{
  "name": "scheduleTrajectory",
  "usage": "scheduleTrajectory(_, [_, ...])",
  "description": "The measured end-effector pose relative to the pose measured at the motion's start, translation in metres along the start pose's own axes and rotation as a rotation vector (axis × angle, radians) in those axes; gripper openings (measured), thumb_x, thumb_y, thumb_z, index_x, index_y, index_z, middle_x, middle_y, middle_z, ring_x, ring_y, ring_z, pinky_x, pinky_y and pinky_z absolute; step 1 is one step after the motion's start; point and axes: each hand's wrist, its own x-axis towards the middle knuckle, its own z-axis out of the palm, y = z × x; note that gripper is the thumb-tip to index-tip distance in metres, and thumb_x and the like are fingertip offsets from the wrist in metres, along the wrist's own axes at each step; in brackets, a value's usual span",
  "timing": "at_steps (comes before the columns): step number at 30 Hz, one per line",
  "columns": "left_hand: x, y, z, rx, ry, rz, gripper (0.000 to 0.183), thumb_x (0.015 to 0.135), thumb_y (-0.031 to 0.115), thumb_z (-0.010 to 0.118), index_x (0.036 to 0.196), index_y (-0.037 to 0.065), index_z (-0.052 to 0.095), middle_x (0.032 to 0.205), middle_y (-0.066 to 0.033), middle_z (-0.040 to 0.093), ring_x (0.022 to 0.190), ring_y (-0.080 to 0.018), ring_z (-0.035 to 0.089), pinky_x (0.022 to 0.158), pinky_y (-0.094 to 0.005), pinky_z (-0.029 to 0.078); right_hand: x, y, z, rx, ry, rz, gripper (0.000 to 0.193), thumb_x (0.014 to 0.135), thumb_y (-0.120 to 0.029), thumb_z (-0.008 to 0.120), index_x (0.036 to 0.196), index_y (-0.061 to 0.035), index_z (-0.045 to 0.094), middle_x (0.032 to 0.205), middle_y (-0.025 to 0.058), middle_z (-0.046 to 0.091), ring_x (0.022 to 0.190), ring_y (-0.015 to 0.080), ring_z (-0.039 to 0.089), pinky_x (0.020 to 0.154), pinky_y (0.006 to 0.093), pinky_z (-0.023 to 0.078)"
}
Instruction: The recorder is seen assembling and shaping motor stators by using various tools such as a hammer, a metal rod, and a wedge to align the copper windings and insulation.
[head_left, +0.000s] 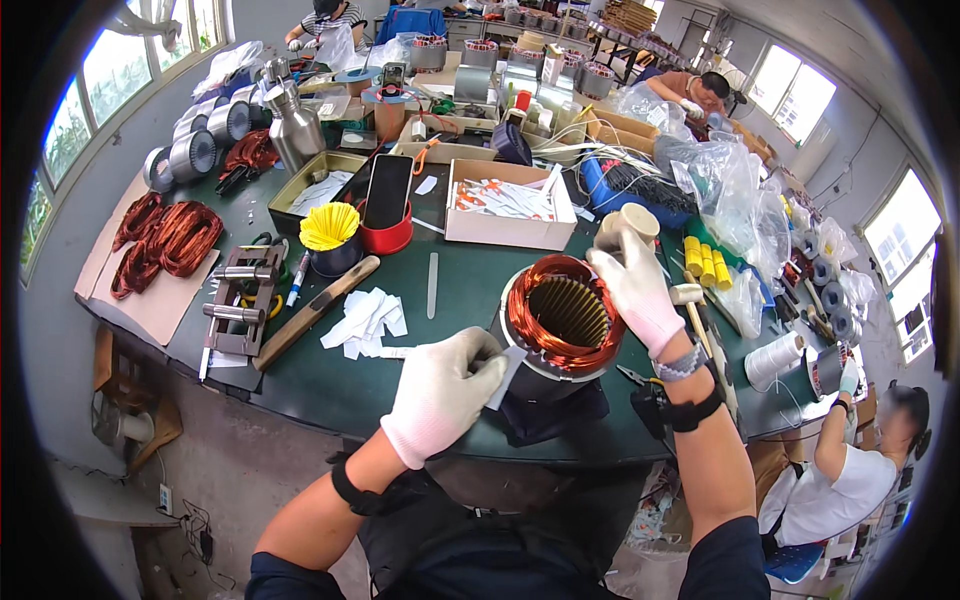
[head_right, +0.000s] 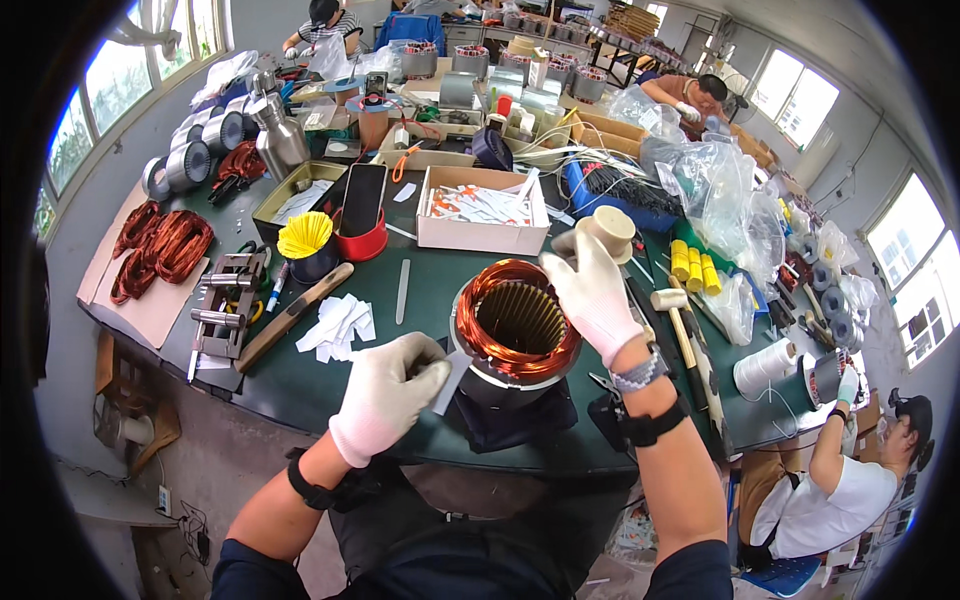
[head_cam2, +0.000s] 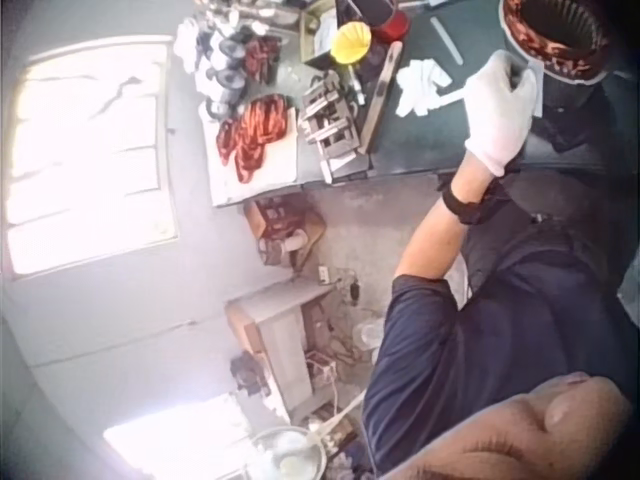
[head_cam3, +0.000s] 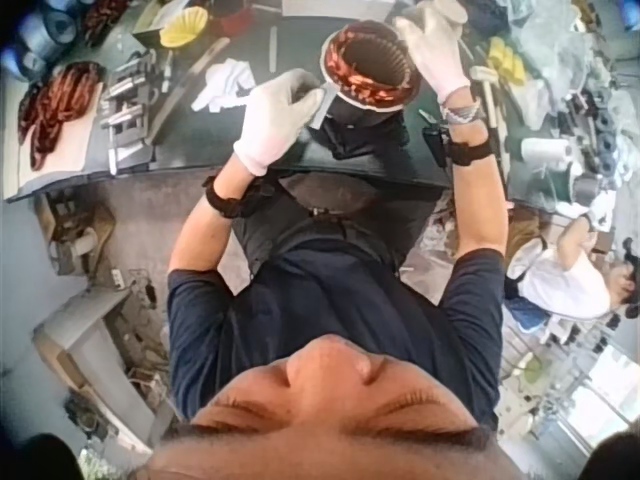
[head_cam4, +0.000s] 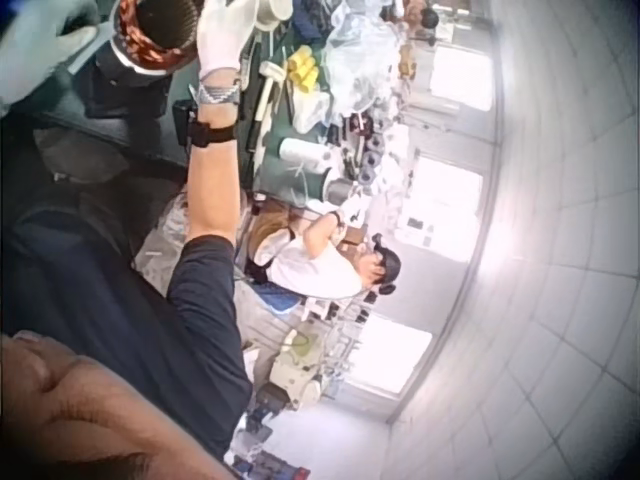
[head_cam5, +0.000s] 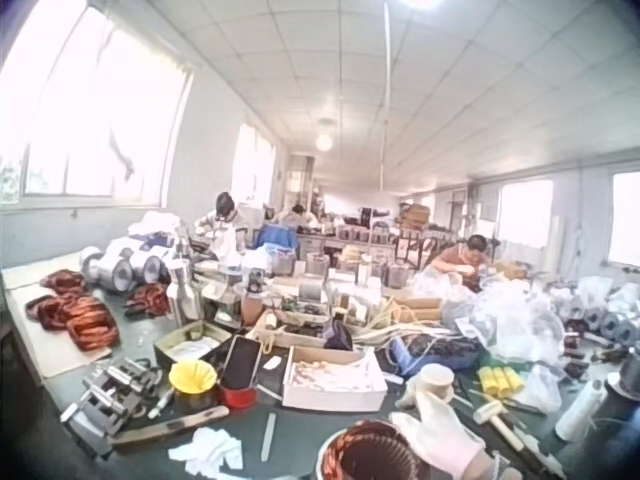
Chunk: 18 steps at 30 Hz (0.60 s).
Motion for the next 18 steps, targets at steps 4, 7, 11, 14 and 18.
scheduleTrajectory(4, [0.008, 0.008, 0.017, 0.05, 0.027, 0.046, 0.014, 0.094, 0.01, 0.069, 0.093, -0.004, 0.07, 0.069, -0.0055, 0.066, 0.063, -0.0074, 0.058, 0.06, -0.0286, 0.049, 0.006, 0.009, 0.008, -0.009, -0.084, -0.132, 0.03, 0.101, -0.025, 0.062, 0.115, 0.0017, 0.068, 0.109, 0.0186, 0.074, 0.101, 0.0313, 0.072, 0.094, 0.0391, 0.054])
scheduleTrajectory(7, [0.011, 0.01, 0.028, 0.047, 0.058, 0.062, 0.014, 0.095, 0.009, 0.068, 0.09, -0.004, 0.068, 0.067, -0.0062, 0.064, 0.062, -0.0071, 0.056, 0.059, -0.0285, 0.048, 0.004, 0.006, 0.005, 0.003, -0.194, -0.103, 0.029, 0.102, -0.025, 0.061, 0.116, -0.0005, 0.069, 0.108, 0.0177, 0.074, 0.101, 0.0304, 0.072, 0.094, 0.0395, 0.053])
scheduleTrajectory(11, [0.016, 0.014, 0.041, -0.054, 0.176, -0.003, 0.013, 0.096, 0.009, 0.068, 0.09, -0.003, 0.067, 0.067, -0.0109, 0.065, 0.061, -0.0138, 0.063, 0.06, -0.0323, 0.051, 0.002, 0.015, 0.01, -0.007, -0.151, -0.14, 0.028, 0.103, -0.027, 0.06, 0.111, -0.0014, 0.069, 0.106, 0.0199, 0.073, 0.105, 0.0365, 0.07, 0.094, 0.0438, 0.053])
scheduleTrajectory(14, [0.024, 0.002, 0.049, -0.024, 0.317, 0.035, 0.012, 0.097, 0.008, 0.068, 0.091, -0.003, 0.068, 0.066, -0.0139, 0.066, 0.059, -0.0145, 0.064, 0.061, -0.0339, 0.052, -0.004, 0.014, 0.018, -0.017, -0.042, -0.1, 0.029, 0.104, -0.028, 0.06, 0.105, 0.0007, 0.064, 0.103, 0.0243, 0.07, 0.104, 0.0422, 0.068, 0.092, 0.0491, 0.051])
scheduleTrajectory(18, [0.048, 0.008, 0.032, -0.005, 0.169, 0.013, 0.017, 0.101, 0.009, 0.063, 0.093, -0.005, 0.069, 0.071, -0.0064, 0.063, 0.066, -0.0084, 0.055, 0.063, -0.0302, 0.05, -0.003, 0.019, 0.006, -0.174, -0.043, -0.054, 0.038, 0.105, -0.036, 0.056, 0.103, 0.0011, 0.065, 0.101, 0.027, 0.068, 0.102, 0.0455, 0.067, 0.093, 0.0532, 0.051])
